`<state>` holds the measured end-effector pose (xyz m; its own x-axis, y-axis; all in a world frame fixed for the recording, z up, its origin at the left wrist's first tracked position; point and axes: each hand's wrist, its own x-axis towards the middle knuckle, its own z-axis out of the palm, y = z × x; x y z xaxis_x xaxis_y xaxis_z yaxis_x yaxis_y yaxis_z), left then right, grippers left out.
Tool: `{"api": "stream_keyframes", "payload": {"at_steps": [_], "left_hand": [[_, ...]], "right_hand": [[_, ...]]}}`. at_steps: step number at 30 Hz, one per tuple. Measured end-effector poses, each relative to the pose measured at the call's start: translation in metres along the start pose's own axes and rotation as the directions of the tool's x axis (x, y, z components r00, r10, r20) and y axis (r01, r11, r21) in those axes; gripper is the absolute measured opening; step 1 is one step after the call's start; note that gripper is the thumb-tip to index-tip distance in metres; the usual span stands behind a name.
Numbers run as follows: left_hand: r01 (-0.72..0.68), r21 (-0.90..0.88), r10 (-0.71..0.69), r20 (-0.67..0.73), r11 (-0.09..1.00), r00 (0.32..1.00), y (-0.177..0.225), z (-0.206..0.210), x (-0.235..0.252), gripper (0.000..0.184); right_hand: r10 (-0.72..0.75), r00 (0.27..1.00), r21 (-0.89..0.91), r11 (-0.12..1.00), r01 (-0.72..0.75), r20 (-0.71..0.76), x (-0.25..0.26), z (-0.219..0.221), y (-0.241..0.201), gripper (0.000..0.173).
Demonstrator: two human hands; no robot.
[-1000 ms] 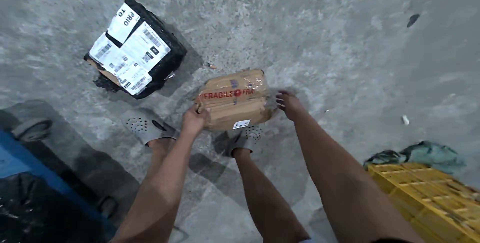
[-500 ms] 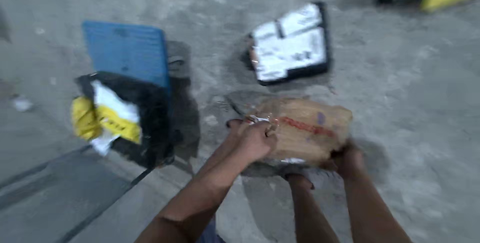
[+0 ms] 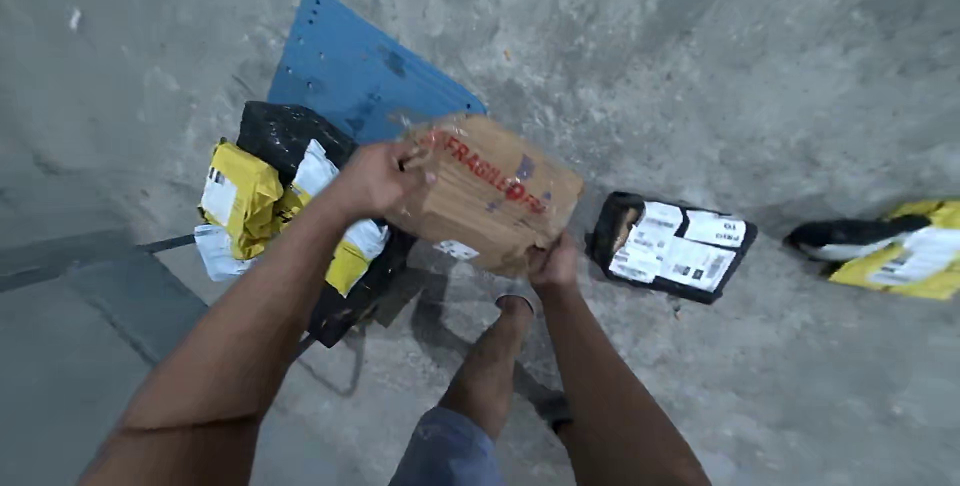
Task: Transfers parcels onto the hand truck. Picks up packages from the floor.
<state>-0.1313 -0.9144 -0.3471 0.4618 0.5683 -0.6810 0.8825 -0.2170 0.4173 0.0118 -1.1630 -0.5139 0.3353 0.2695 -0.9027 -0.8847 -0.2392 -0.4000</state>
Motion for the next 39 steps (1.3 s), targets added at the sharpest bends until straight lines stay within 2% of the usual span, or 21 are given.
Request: {"api": "stream_keyframes", "payload": {"at_steps": [2, 5, 8, 12, 15, 18, 21, 22, 25, 26, 27, 28, 29, 30, 33, 35, 36, 39], "left_hand": [[-0.014, -0.024, 0.014, -0.010, 1.000, 1.000, -0.017, -0.055, 0.027, 0.033], [-0.079, -0.044, 0.076, -0.074, 0.996, 0.994, -0.053, -0.116, 0.077, 0.027], [0.066, 0.024, -0.063, -0.105, 0.998, 0.992, -0.095, -0.151, 0.125, 0.034], [0.235, 0.006, -0.233, -0.117, 0.972, 0.965, -0.152, -0.142, 0.148, 0.040], [0.241, -0.083, -0.254, -0.249, 0.967, 0.935, -0.195, -0.130, 0.143, 0.046], [0.271, -0.153, -0.310, -0.408, 0.950, 0.859, -0.221, -0.103, 0.141, 0.061], [0.266, -0.179, -0.321, -0.523, 0.947, 0.790, -0.227, -0.087, 0.140, 0.068], [0.261, -0.196, -0.326, -0.540, 0.945, 0.776, -0.222, -0.082, 0.139, 0.070], [0.289, -0.209, -0.355, -0.626, 0.934, 0.694, -0.185, -0.059, 0.120, 0.072], [0.278, -0.168, -0.315, -0.684, 0.946, 0.658, -0.168, -0.046, 0.106, 0.069], [0.232, -0.079, -0.213, -0.736, 0.970, 0.642, -0.152, -0.027, 0.088, 0.066], [0.136, 0.032, -0.066, -0.752, 0.990, 0.656, -0.128, 0.001, 0.076, 0.064], [0.017, 0.083, 0.049, -0.725, 0.996, 0.687, -0.095, 0.040, 0.074, 0.060], [-0.057, 0.081, 0.097, -0.667, 0.995, 0.739, -0.060, 0.085, 0.069, 0.055], [-0.108, -0.035, 0.083, -0.419, 0.994, 0.904, 0.016, 0.223, 0.063, 0.050], [-0.026, -0.134, 0.000, -0.188, 0.991, 0.982, 0.071, 0.304, 0.061, 0.055], [0.046, -0.179, -0.063, -0.088, 0.983, 0.994, 0.100, 0.341, 0.063, 0.058], [0.257, -0.354, -0.246, 0.078, 0.899, 0.966, 0.169, 0.435, 0.085, 0.085]], "right_hand": [[-0.033, 0.996, 0.058, 0.998, 0.028, 0.087, 0.011, 0.057, 0.001, 0.041], [-0.024, 0.991, 0.080, 0.997, 0.014, 0.129, 0.033, 0.128, 0.011, 0.044], [0.000, 0.986, 0.013, 1.000, -0.003, 0.166, 0.056, 0.180, 0.030, 0.049], [0.041, 0.968, -0.108, 0.994, -0.015, 0.246, 0.090, 0.199, 0.054, 0.053], [0.077, 0.940, -0.187, 0.982, -0.014, 0.334, 0.102, 0.206, 0.052, 0.051], [0.149, 0.908, -0.431, 0.902, 0.037, 0.391, 0.093, 0.187, 0.039, 0.047], [0.179, 0.887, -0.671, 0.720, 0.175, 0.425, 0.066, 0.127, 0.016, 0.049], [0.185, 0.901, -0.707, 0.687, 0.168, 0.393, 0.058, 0.096, 0.008, 0.047], [0.255, 0.932, -0.728, 0.686, 0.015, 0.259, 0.040, -0.012, -0.015, 0.041], [0.300, 0.926, -0.746, 0.665, -0.029, 0.231, 0.032, -0.044, -0.022, 0.040], [0.337, 0.921, -0.768, 0.637, -0.069, 0.197, 0.023, -0.074, -0.029, 0.039], [0.351, 0.925, -0.788, 0.607, -0.106, 0.146, 0.017, -0.108, -0.041, 0.038], [0.349, 0.934, -0.813, 0.566, -0.139, 0.084, 0.015, -0.149, -0.055, 0.037], [0.352, 0.936, -0.840, 0.516, -0.170, 0.027, 0.014, -0.192, -0.066, 0.037], [0.360, 0.932, -0.920, 0.348, -0.182, -0.048, 0.032, -0.292, -0.119, 0.040], [0.297, 0.951, -0.920, 0.345, -0.189, -0.084, 0.043, -0.347, -0.165, 0.040], [0.232, 0.964, -0.903, 0.376, -0.209, -0.127, 0.052, -0.376, -0.186, 0.038], [0.155, 0.953, -0.842, 0.446, -0.304, -0.262, 0.090, -0.449, -0.264, 0.041]]}}
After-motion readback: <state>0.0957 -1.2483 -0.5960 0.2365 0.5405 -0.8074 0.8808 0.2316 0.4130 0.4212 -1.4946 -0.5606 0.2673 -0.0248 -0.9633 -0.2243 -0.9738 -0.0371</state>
